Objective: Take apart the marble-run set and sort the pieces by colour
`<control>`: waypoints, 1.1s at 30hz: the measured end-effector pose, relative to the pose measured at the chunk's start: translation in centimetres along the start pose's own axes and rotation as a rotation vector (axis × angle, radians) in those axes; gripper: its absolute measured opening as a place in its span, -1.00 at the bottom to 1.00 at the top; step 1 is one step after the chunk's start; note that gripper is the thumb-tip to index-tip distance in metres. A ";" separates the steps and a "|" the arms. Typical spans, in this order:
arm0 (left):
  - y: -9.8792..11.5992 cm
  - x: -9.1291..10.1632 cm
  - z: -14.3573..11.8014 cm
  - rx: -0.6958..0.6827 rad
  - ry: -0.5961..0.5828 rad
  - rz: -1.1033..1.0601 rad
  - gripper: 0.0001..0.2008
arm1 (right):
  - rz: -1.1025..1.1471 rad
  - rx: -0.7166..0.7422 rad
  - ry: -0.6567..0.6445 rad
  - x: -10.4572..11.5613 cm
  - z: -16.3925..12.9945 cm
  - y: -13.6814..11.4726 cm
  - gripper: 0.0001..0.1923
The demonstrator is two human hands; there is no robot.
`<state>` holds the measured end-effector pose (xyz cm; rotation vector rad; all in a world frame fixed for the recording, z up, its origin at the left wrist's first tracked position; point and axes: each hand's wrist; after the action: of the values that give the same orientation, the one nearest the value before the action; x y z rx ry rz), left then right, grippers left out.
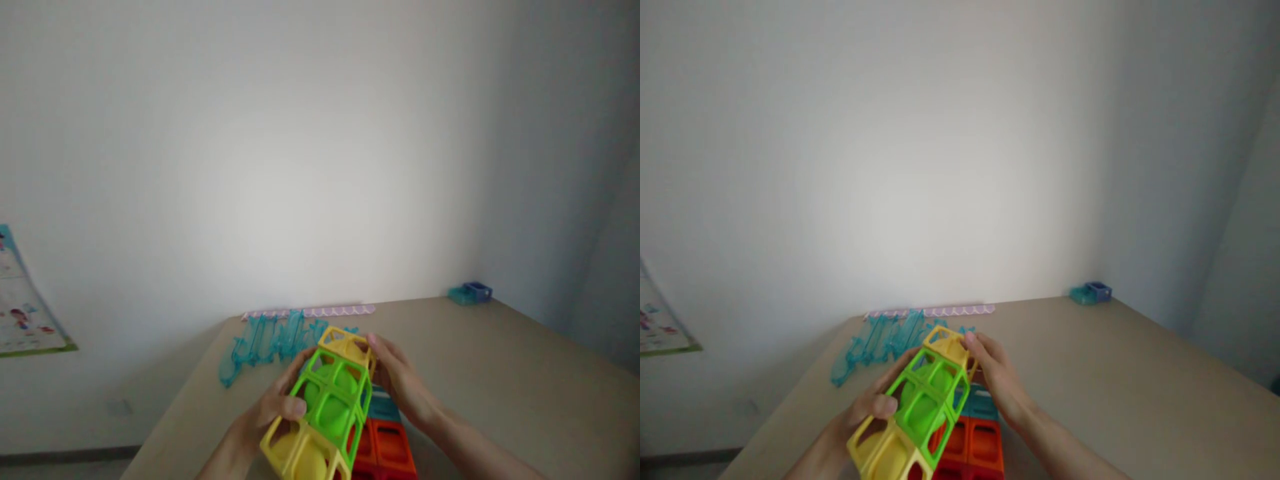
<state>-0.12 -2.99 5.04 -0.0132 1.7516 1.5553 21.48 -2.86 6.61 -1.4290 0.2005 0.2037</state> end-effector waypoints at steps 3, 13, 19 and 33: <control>-0.2 -0.4 -0.1 -0.001 0.032 0.031 -0.11 | -0.083 0.051 -0.047 0.0 -0.5 0.3 -0.53; -0.7 0.0 0.1 -0.013 0.051 0.035 0.01 | -0.011 0.057 -0.058 -0.6 -0.6 1.3 -0.69; -0.3 -0.9 0.0 -0.049 0.052 0.028 -0.01 | 0.011 0.029 -0.063 -0.7 -0.3 1.5 -0.67; -0.6 -0.5 0.0 -0.104 0.072 -0.011 -0.05 | 0.096 -0.046 -0.069 -1.0 -0.2 1.5 -0.66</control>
<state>0.47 -3.40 4.80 -0.1308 1.7213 1.6546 20.10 -2.89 5.37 -1.4570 0.2093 0.3376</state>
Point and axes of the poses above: each hand's wrist, its own z-axis towards the middle knuckle, its own x-axis out of the back of the hand, y = z × x, and after that the axes turned 12 degrees about y, right-handed
